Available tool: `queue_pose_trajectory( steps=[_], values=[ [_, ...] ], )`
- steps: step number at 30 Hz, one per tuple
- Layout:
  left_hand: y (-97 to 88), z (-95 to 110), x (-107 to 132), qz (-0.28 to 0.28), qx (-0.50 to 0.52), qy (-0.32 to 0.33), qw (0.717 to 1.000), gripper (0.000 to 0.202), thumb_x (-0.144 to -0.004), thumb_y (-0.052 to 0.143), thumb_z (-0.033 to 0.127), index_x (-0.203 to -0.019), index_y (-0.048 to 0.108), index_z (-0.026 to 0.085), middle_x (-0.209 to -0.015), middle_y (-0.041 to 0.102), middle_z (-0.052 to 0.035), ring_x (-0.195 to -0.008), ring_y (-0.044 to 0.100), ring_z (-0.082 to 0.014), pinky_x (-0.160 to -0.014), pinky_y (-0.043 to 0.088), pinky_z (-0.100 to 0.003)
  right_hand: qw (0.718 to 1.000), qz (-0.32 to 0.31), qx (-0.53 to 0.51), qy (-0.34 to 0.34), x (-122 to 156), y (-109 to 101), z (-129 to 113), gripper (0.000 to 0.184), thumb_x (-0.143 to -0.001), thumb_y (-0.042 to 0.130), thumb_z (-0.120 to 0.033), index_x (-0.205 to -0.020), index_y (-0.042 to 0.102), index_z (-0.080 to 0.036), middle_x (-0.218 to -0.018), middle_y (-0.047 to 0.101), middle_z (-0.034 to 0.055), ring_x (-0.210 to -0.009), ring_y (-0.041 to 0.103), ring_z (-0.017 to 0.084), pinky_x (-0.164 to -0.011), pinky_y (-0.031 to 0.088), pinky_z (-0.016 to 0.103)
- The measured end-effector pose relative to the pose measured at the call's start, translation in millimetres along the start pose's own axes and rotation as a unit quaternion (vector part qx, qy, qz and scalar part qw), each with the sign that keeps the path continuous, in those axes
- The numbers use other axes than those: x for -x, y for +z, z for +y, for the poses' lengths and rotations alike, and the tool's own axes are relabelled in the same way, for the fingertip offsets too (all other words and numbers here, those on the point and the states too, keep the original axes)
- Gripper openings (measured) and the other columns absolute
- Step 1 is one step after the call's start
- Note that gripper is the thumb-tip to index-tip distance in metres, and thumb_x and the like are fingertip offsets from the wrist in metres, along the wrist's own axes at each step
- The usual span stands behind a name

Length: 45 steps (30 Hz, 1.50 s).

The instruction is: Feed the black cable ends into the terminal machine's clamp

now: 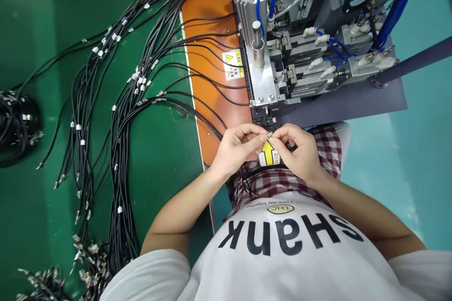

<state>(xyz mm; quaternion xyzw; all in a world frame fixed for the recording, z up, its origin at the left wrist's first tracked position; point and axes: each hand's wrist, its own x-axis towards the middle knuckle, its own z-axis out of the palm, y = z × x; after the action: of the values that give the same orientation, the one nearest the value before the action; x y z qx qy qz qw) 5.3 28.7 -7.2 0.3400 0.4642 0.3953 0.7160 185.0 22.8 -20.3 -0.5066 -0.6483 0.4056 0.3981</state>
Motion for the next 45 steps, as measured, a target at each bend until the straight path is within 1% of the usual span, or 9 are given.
queue_pose_trajectory(
  steps=[4, 8, 14, 18, 24, 28, 37, 42, 45],
  values=[
    [-1.1, 0.0, 0.9, 0.006, 0.012, -0.028, 1.0, 0.023, -0.079, 0.084, 0.031, -0.089, 0.072, 0.015, -0.058, 0.058, 0.0026, -0.052, 0.051, -0.0066, -0.05, 0.044, -0.018, 1.0, -0.004, -0.004, -0.013, -0.2, -0.3, -0.3, 0.008, -0.09, 0.066, -0.017, -0.084, 0.063, -0.021, -0.077, 0.063, -0.0021, -0.065, 0.055, 0.011, -0.063, 0.043, 0.028],
    [1.1, 2.3, 4.0, 0.025, -0.014, -0.012, 1.0, 0.023, -0.079, 0.084, 0.031, -0.089, 0.071, 0.015, -0.064, 0.065, -0.0012, -0.054, 0.058, -0.0093, -0.048, 0.044, -0.018, 1.0, -0.003, -0.001, -0.017, -0.3, -0.5, -0.5, 0.009, -0.09, 0.066, -0.017, -0.082, 0.062, -0.021, -0.076, 0.061, -0.0022, -0.065, 0.055, 0.011, -0.064, 0.043, 0.028],
    [3.2, 3.9, 5.9, 0.026, 0.019, -0.021, 0.999, 0.026, -0.078, 0.085, 0.034, -0.091, 0.073, 0.015, -0.06, 0.056, 0.0031, -0.049, 0.046, -0.0051, -0.043, 0.037, -0.015, 1.0, -0.003, 0.0, -0.021, -1.8, -0.6, -1.2, 0.009, -0.089, 0.066, -0.015, -0.083, 0.062, -0.021, -0.077, 0.062, -0.0017, -0.066, 0.056, 0.012, -0.065, 0.044, 0.029],
    [2.1, 5.1, 6.7, 0.032, 0.006, -0.032, 0.999, 0.027, -0.08, 0.083, 0.036, -0.095, 0.075, 0.015, -0.063, 0.058, 0.0018, -0.052, 0.047, -0.0051, -0.045, 0.04, -0.016, 1.0, 0.002, 0.009, -0.029, -3.0, -2.3, -4.8, 0.01, -0.089, 0.065, -0.015, -0.083, 0.062, -0.022, -0.076, 0.061, -0.0017, -0.067, 0.055, 0.012, -0.066, 0.045, 0.029],
    [3.7, 5.3, 6.4, 0.035, 0.026, -0.022, 0.999, 0.027, -0.074, 0.087, 0.034, -0.087, 0.073, 0.015, -0.06, 0.058, 0.003, -0.047, 0.045, -0.0042, -0.043, 0.037, -0.017, 0.999, 0.005, 0.024, -0.045, -0.1, -2.3, -8.4, 0.011, -0.089, 0.066, -0.013, -0.083, 0.061, -0.022, -0.077, 0.062, -0.0012, -0.067, 0.055, 0.012, -0.066, 0.045, 0.029],
    [3.3, 6.0, 4.8, 0.025, 0.055, -0.04, 0.997, 0.027, -0.07, 0.09, 0.029, -0.085, 0.072, 0.016, -0.057, 0.056, 0.0042, -0.046, 0.046, -0.0045, -0.043, 0.037, -0.017, 0.999, 0.001, 0.009, -0.031, 1.2, 0.3, -6.7, 0.01, -0.089, 0.065, -0.013, -0.083, 0.061, -0.022, -0.076, 0.061, -0.0018, -0.066, 0.055, 0.012, -0.065, 0.044, 0.029],
    [-3.4, 2.9, 1.7, 0.013, 0.081, -0.057, 0.995, 0.026, -0.068, 0.091, 0.026, -0.084, 0.073, 0.016, -0.065, 0.062, 0.0012, -0.053, 0.052, -0.007, -0.047, 0.044, -0.019, 0.996, -0.027, -0.065, 0.046, 0.5, 1.0, -4.5, 0.008, -0.091, 0.065, -0.022, -0.083, 0.063, -0.021, -0.074, 0.063, -0.0019, -0.064, 0.055, 0.012, -0.061, 0.044, 0.027],
    [-1.0, 0.9, 2.2, 0.01, 0.095, -0.081, 0.992, 0.025, -0.073, 0.088, 0.031, -0.086, 0.071, 0.017, -0.059, 0.058, 0.0028, -0.052, 0.051, -0.0078, -0.045, 0.039, -0.018, 0.997, -0.024, -0.06, 0.049, -0.4, 3.7, -3.2, 0.009, -0.091, 0.064, -0.023, -0.083, 0.063, -0.021, -0.074, 0.063, -0.0012, -0.065, 0.056, 0.013, -0.062, 0.045, 0.028],
    [2.8, 0.2, 4.3, 0.033, 0.076, -0.076, 0.994, 0.027, -0.075, 0.086, 0.035, -0.086, 0.069, 0.017, -0.056, 0.054, 0.0042, -0.05, 0.047, -0.0063, -0.043, 0.037, -0.017, 0.998, -0.016, -0.047, 0.031, -0.1, 5.3, -2.2, 0.008, -0.091, 0.064, -0.021, -0.083, 0.063, -0.021, -0.076, 0.063, -0.0013, -0.066, 0.056, 0.012, -0.063, 0.045, 0.028]
  ],
)
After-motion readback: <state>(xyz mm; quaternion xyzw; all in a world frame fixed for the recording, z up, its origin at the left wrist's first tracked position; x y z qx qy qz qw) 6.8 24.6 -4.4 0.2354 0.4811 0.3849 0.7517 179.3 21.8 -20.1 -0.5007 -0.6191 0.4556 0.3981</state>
